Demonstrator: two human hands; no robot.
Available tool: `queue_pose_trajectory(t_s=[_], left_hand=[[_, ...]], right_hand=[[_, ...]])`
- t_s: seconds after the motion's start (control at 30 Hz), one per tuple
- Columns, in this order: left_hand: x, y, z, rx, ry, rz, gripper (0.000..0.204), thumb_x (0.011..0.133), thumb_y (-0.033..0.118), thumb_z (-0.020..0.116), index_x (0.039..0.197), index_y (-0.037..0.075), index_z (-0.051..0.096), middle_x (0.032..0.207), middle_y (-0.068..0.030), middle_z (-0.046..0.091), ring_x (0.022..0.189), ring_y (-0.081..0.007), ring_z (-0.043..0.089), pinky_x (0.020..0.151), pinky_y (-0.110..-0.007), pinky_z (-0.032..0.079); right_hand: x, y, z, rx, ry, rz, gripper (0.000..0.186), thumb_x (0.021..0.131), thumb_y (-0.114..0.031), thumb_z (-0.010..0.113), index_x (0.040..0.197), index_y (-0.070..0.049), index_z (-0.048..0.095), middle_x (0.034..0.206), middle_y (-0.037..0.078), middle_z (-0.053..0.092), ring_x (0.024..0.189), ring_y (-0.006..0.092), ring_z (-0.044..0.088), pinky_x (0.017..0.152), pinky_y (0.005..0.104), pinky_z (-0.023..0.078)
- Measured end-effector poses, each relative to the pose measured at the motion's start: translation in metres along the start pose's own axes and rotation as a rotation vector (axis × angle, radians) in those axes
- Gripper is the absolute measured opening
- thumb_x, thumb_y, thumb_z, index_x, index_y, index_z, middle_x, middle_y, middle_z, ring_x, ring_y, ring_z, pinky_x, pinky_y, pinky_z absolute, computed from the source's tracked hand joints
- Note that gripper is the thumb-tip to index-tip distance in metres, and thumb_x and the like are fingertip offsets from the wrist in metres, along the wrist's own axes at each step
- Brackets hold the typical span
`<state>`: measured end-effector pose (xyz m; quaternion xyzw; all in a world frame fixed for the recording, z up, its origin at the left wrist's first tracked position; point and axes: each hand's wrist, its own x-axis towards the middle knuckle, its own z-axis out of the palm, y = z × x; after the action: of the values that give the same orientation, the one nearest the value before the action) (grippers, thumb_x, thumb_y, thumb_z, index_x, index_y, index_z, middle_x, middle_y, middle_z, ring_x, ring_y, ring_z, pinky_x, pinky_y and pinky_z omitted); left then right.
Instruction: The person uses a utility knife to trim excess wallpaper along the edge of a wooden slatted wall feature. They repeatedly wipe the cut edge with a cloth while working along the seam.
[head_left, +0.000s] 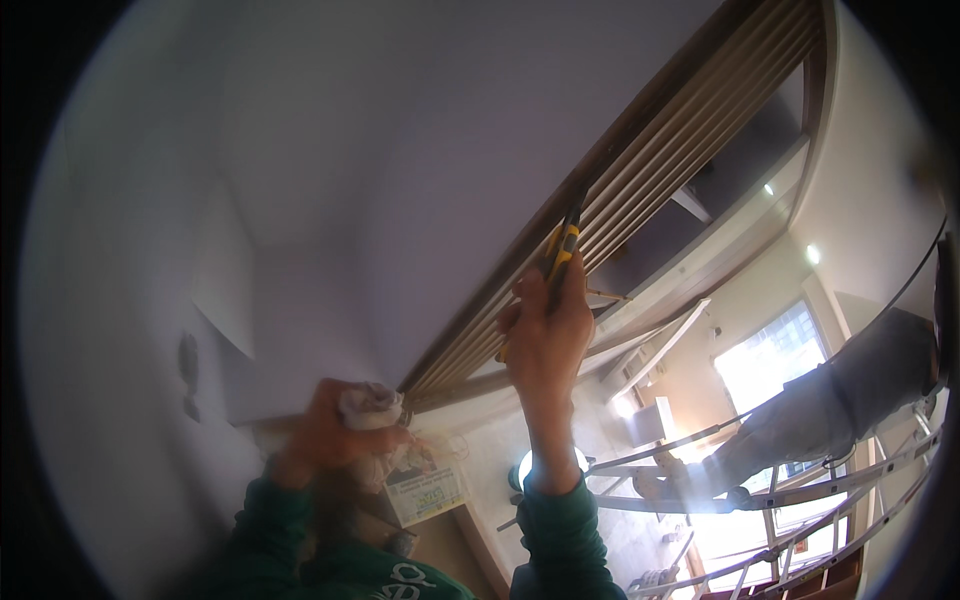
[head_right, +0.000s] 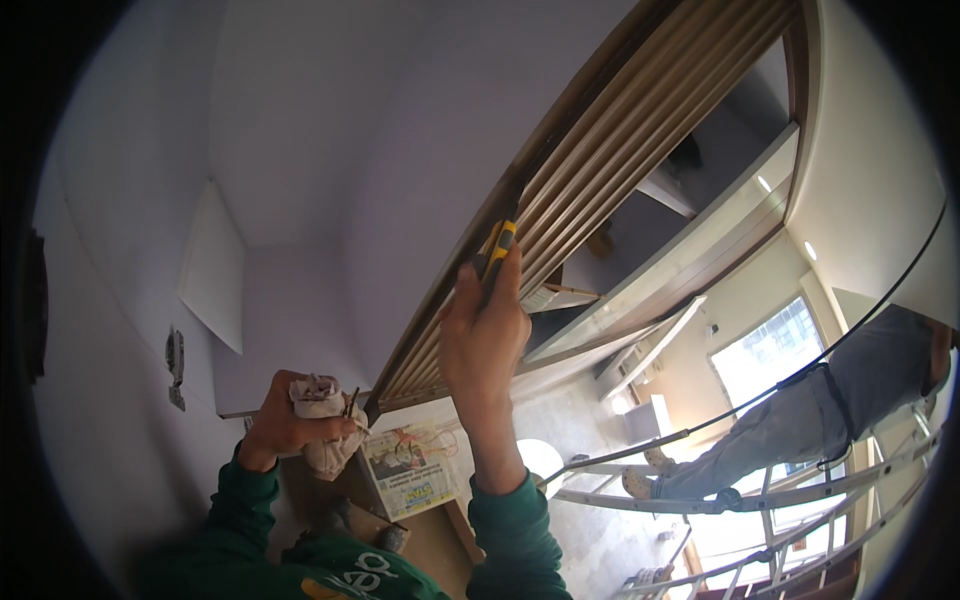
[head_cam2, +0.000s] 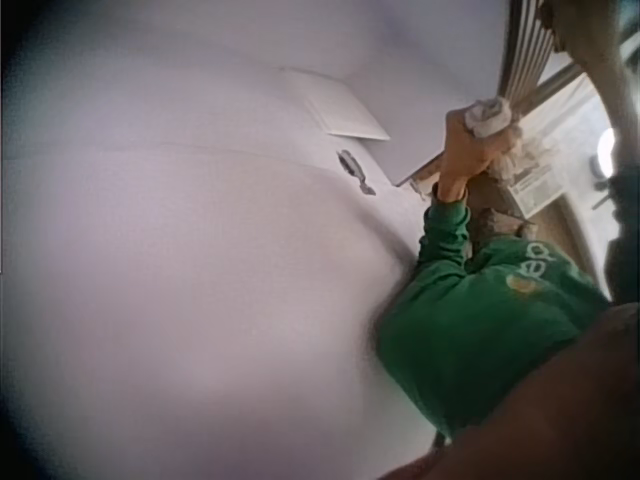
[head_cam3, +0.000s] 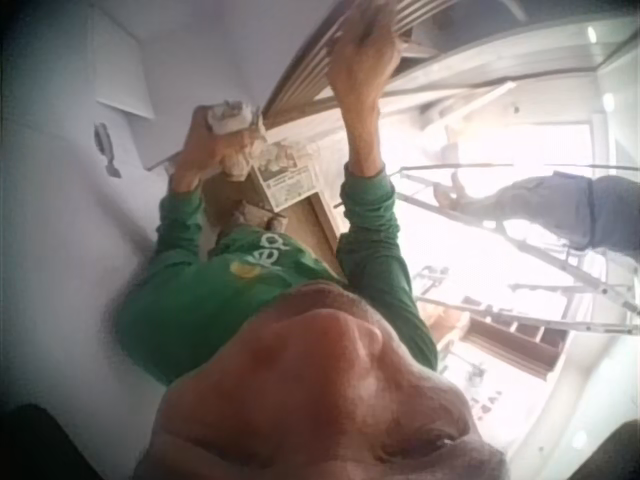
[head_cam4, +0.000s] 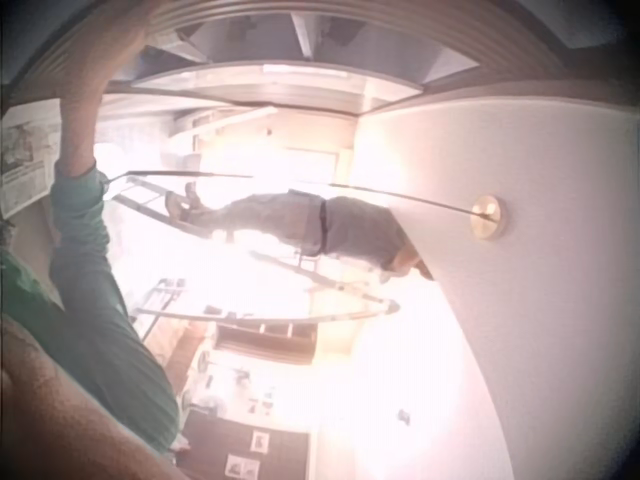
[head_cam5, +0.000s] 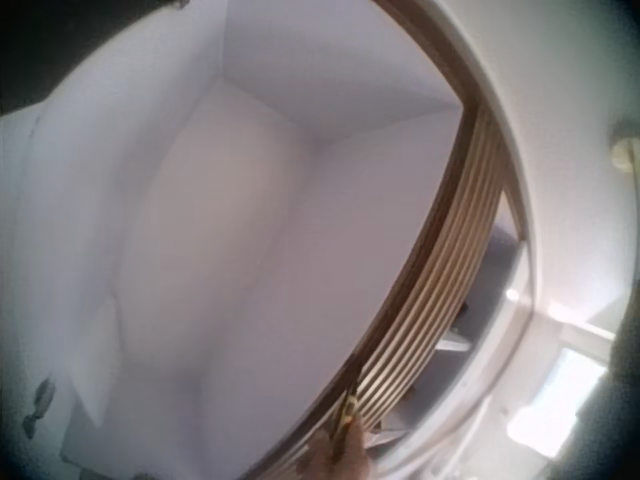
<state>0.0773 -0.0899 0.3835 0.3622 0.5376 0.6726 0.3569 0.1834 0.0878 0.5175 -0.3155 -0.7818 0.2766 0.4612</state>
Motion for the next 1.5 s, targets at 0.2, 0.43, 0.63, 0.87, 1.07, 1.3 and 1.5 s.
queue_pose_trajectory(t_s=[0.2, 0.43, 0.63, 0.87, 1.07, 1.3, 1.5], left_hand=[[0.0, 0.004, 0.002, -0.031, 0.003, -0.016, 0.015, 0.071, 0.002, 0.083, 0.08, 0.002, 0.071, 0.077, -0.0034, 0.073, 0.072, -0.0122, 0.069, 0.068, -0.028, 0.053], [-0.001, 0.003, -0.001, -0.001, -0.01, 0.0, 0.016, 0.071, 0.002, 0.083, 0.079, 0.003, 0.069, 0.077, -0.0023, 0.072, 0.072, -0.0113, 0.068, 0.067, -0.028, 0.052], [-0.005, 0.003, 0.001, -0.012, -0.001, -0.003, 0.016, 0.071, 0.002, 0.084, 0.08, 0.002, 0.07, 0.076, -0.003, 0.072, 0.072, -0.0119, 0.068, 0.067, -0.029, 0.053], [-0.005, 0.0, 0.003, 0.038, 0.0, -0.028, 0.016, 0.071, 0.003, 0.084, 0.081, 0.001, 0.071, 0.077, -0.0047, 0.073, 0.071, -0.0136, 0.069, 0.067, -0.029, 0.054], [-0.006, 0.008, 0.008, -0.022, -0.022, -0.002, 0.017, 0.07, 0.004, 0.084, 0.082, 0.001, 0.072, 0.078, -0.005, 0.073, 0.071, -0.014, 0.07, 0.069, -0.029, 0.055], [0.001, 0.012, 0.008, 0.012, -0.06, 0.033, 0.017, 0.07, 0.004, 0.084, 0.082, 0.002, 0.072, 0.078, -0.0051, 0.073, 0.071, -0.0138, 0.07, 0.069, -0.029, 0.055], [0.003, 0.006, 0.004, -0.035, -0.018, -0.012, 0.018, 0.07, 0.004, 0.085, 0.082, 0.002, 0.072, 0.077, -0.0048, 0.073, 0.07, -0.0141, 0.07, 0.067, -0.028, 0.055]], right_hand=[[-0.013, 0.011, 0.004, 0.023, -0.013, 0.045, 0.045, 0.102, -0.014, 0.055, 0.142, 0.003, 0.046, 0.073, 0.008, 0.065, 0.056, 0.0143, 0.065, 0.051, 0.0293, 0.051], [-0.033, 0.027, 0.014, 0.033, -0.037, 0.084, 0.043, 0.101, -0.013, 0.055, 0.141, 0.001, 0.048, 0.075, 0.006, 0.064, 0.057, 0.0123, 0.063, 0.051, 0.0286, 0.05], [-0.048, 0.039, 0.021, 0.031, -0.072, 0.137, 0.044, 0.1, -0.013, 0.055, 0.142, 0.0, 0.047, 0.072, 0.006, 0.064, 0.057, 0.013, 0.064, 0.051, 0.0296, 0.051], [-0.062, 0.041, 0.015, -0.042, -0.105, 0.093, 0.052, 0.101, -0.011, 0.056, 0.147, 0.005, 0.038, 0.068, 0.013, 0.065, 0.061, 0.023, 0.071, 0.052, 0.0362, 0.052], [-0.029, -0.003, -0.013, 0.028, 0.022, -0.136, 0.051, 0.101, -0.012, 0.055, 0.147, 0.006, 0.039, 0.068, 0.01, 0.065, 0.056, 0.0186, 0.069, 0.051, 0.0324, 0.053], [0.006, -0.011, -0.015, 0.001, 0.0, -0.071, 0.051, 0.103, -0.015, 0.052, 0.148, 0.005, 0.037, 0.067, 0.008, 0.065, 0.055, 0.0172, 0.068, 0.051, 0.0315, 0.053], [0.009, -0.012, -0.011, -0.02, -0.006, -0.024, 0.051, 0.103, -0.016, 0.052, 0.148, 0.005, 0.038, 0.068, 0.009, 0.067, 0.057, 0.0182, 0.07, 0.053, 0.0313, 0.054]])
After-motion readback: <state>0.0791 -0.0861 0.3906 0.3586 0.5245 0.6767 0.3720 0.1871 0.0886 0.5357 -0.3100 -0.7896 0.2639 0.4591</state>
